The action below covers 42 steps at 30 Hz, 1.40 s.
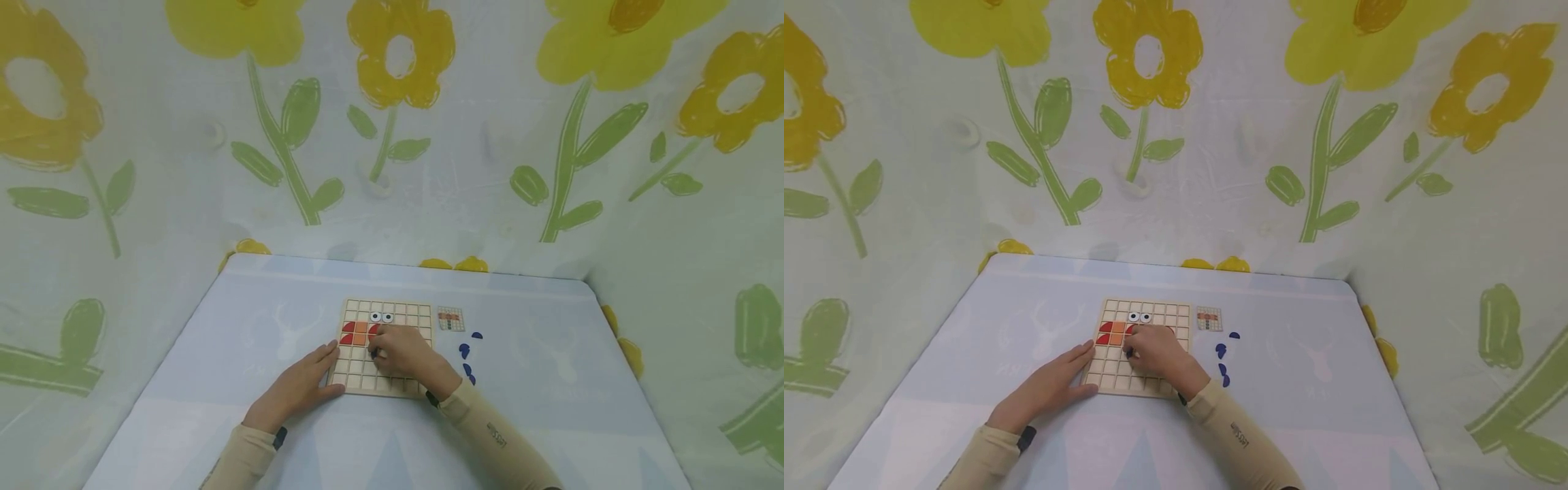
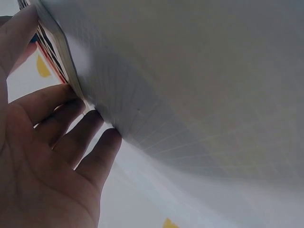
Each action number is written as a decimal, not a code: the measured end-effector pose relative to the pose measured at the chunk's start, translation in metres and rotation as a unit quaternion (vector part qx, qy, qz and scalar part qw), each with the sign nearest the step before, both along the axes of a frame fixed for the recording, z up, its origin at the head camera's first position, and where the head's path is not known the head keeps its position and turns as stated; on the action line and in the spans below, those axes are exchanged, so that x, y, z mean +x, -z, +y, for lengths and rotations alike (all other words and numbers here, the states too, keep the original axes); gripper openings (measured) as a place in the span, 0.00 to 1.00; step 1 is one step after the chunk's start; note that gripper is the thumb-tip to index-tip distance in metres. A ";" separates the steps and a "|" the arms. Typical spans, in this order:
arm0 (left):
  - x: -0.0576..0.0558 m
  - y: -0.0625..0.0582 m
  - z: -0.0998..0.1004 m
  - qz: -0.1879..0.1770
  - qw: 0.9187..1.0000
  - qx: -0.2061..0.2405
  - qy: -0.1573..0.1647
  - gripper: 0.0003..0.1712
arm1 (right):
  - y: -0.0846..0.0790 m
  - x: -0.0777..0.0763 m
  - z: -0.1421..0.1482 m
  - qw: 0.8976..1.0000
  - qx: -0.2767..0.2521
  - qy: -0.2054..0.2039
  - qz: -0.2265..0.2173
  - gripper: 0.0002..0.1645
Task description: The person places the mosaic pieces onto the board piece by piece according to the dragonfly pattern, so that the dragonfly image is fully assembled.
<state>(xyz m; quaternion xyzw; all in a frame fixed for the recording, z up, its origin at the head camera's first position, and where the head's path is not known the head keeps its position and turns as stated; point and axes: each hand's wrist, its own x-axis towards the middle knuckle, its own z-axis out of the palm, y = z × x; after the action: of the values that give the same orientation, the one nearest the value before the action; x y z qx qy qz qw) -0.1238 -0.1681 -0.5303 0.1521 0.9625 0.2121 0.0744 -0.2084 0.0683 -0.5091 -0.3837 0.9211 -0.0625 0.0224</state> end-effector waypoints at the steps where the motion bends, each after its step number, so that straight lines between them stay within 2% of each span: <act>1: 0.000 0.000 0.000 0.002 1.000 0.001 0.001 0.48 | 0.000 0.000 0.000 1.000 -0.001 -0.001 0.003 0.10; 13: -0.001 0.000 0.001 -0.012 1.000 -0.004 -0.003 0.49 | -0.002 0.001 -0.001 1.000 -0.004 -0.007 0.007 0.09; 33: 0.000 -0.001 0.002 0.002 1.000 -0.004 0.001 0.48 | 0.003 0.000 -0.002 1.000 0.002 -0.003 0.006 0.07; 38: 0.000 -0.001 0.001 -0.001 1.000 -0.001 0.001 0.48 | 0.002 0.001 -0.001 1.000 0.000 0.005 0.003 0.08; 42: -0.001 0.000 0.001 -0.004 1.000 -0.004 0.000 0.49 | -0.001 0.003 0.004 1.000 -0.020 0.020 -0.010 0.10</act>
<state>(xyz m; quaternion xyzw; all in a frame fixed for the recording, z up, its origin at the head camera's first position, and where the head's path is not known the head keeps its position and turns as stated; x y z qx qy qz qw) -0.1244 -0.1673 -0.5300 0.1509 0.9631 0.2087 0.0788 -0.2055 0.0724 -0.5086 -0.3649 0.9269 -0.0850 0.0224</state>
